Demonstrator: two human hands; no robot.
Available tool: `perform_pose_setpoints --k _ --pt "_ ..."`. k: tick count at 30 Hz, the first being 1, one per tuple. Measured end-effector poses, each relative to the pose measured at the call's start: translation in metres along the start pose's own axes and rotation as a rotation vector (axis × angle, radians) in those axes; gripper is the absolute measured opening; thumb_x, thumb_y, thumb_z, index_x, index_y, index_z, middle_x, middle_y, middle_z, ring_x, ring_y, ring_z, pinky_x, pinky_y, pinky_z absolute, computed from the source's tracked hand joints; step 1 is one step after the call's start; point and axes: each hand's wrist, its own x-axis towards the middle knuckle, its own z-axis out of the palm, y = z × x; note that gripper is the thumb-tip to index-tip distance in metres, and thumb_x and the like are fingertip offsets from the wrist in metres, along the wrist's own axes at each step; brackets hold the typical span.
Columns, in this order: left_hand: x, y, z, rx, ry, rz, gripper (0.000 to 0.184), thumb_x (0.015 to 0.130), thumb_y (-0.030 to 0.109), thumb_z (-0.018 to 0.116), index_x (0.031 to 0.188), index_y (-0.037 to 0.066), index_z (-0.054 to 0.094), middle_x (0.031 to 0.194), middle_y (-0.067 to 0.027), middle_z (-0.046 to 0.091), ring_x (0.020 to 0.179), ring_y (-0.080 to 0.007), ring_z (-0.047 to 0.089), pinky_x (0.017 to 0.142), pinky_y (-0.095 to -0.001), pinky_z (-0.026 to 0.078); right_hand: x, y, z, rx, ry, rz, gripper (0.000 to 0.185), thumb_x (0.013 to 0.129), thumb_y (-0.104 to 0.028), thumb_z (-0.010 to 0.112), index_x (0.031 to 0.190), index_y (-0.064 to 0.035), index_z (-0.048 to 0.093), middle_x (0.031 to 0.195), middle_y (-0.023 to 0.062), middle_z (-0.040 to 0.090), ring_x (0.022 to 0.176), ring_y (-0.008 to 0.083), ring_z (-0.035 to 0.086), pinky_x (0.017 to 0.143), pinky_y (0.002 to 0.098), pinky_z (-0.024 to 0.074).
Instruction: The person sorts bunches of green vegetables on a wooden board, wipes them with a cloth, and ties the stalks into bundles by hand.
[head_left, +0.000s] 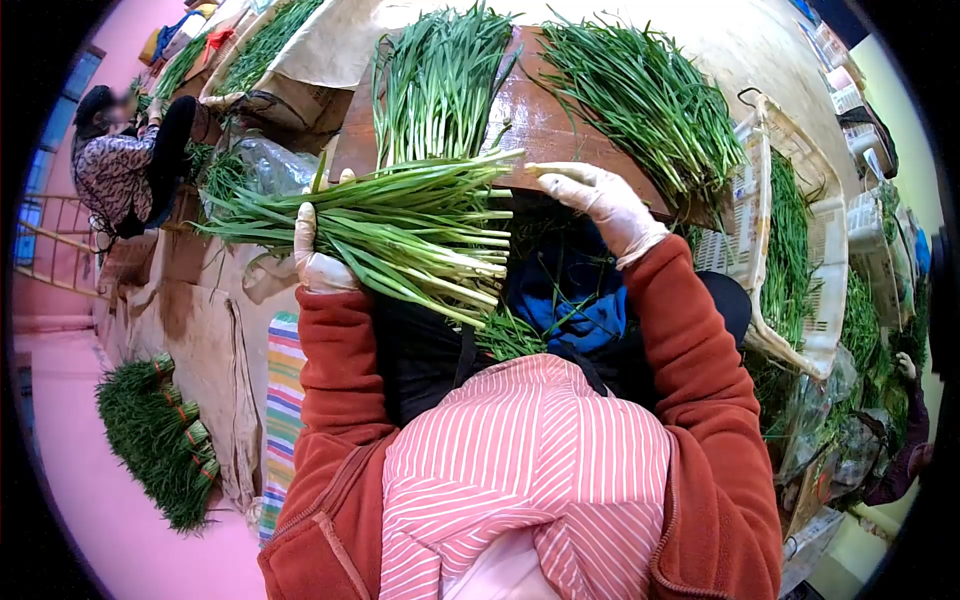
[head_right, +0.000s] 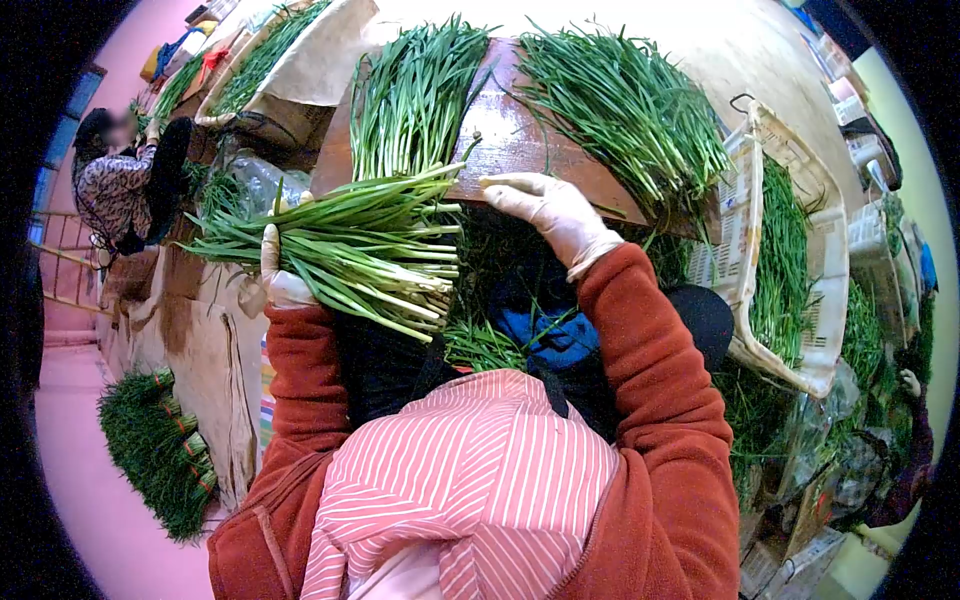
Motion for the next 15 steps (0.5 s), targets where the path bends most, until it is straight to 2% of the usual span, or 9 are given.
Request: perform_pose_setpoints --k 1,4,5,7,8,11,15 --pt "-0.001 -0.003 0.006 0.047 0.159 0.036 0.045 0.091 0.031 0.043 0.128 0.007 0.047 0.134 -0.0174 0.044 0.122 -0.0318 0.042 0.104 -0.0487 0.03 0.001 0.002 0.007 0.039 -0.04 -0.016 0.04 0.083 -0.025 0.064 0.114 -0.0008 0.06 0.109 0.0053 0.062 0.101 0.0118 0.053 0.094 0.0258 0.0362" --pt "-0.002 -0.01 0.005 0.015 0.071 0.003 0.043 0.091 0.03 0.043 0.128 0.008 0.047 0.134 -0.0167 0.044 0.123 -0.0316 0.041 0.105 -0.0486 0.028 0.006 0.001 0.029 0.098 -0.165 -0.034 0.042 0.082 -0.024 0.065 0.115 0.0004 0.058 0.109 0.0053 0.062 0.102 0.0124 0.053 0.094 0.0266 0.0364" --pt "-0.003 -0.012 0.004 0.015 0.068 0.002 0.043 0.091 0.03 0.043 0.128 0.008 0.047 0.134 -0.0167 0.044 0.123 -0.0316 0.041 0.105 -0.0486 0.028 0.008 0.002 0.035 0.097 -0.172 -0.037 0.04 0.08 -0.02 0.067 0.113 0.0 0.059 0.107 0.0052 0.062 0.1 0.012 0.054 0.093 0.0263 0.0381" --pt "-0.005 -0.015 0.012 -0.087 -0.026 -0.107 0.042 0.092 0.028 0.043 0.129 0.009 0.046 0.135 -0.0161 0.043 0.124 -0.0315 0.039 0.106 -0.0491 0.026 0.009 0.009 0.045 0.148 -0.117 -0.001 0.037 0.078 -0.016 0.07 0.11 -0.001 0.06 0.105 0.0051 0.063 0.096 0.0118 0.055 0.09 0.0263 0.0404" --pt "-0.006 -0.02 0.018 0.033 0.165 -0.014 0.042 0.092 0.029 0.043 0.129 0.01 0.047 0.135 -0.0159 0.043 0.124 -0.0316 0.039 0.106 -0.0499 0.026 0.009 0.009 0.047 0.193 -0.14 -0.032 0.034 0.076 -0.012 0.072 0.107 -0.0017 0.062 0.102 0.0043 0.064 0.093 0.0121 0.056 0.087 0.0269 0.0426" --pt "-0.004 -0.015 0.003 -0.021 0.079 -0.082 0.042 0.092 0.029 0.043 0.128 0.01 0.047 0.135 -0.0162 0.043 0.124 -0.0322 0.039 0.106 -0.0506 0.026 0.007 0.013 0.05 0.088 -0.055 -0.137 0.027 0.078 -0.011 0.069 0.102 -0.0004 0.064 0.098 0.0032 0.065 0.087 0.0116 0.058 0.083 0.0265 0.0443" --pt "-0.002 -0.017 0.003 -0.018 0.116 -0.07 0.041 0.091 0.028 0.043 0.127 0.009 0.048 0.135 -0.0166 0.043 0.123 -0.0327 0.04 0.105 -0.051 0.027 0.001 0.018 0.052 0.149 -0.013 -0.061 0.026 0.078 -0.01 0.068 0.102 -0.0006 0.064 0.096 0.0026 0.066 0.086 0.0109 0.059 0.082 0.0257 0.0446"
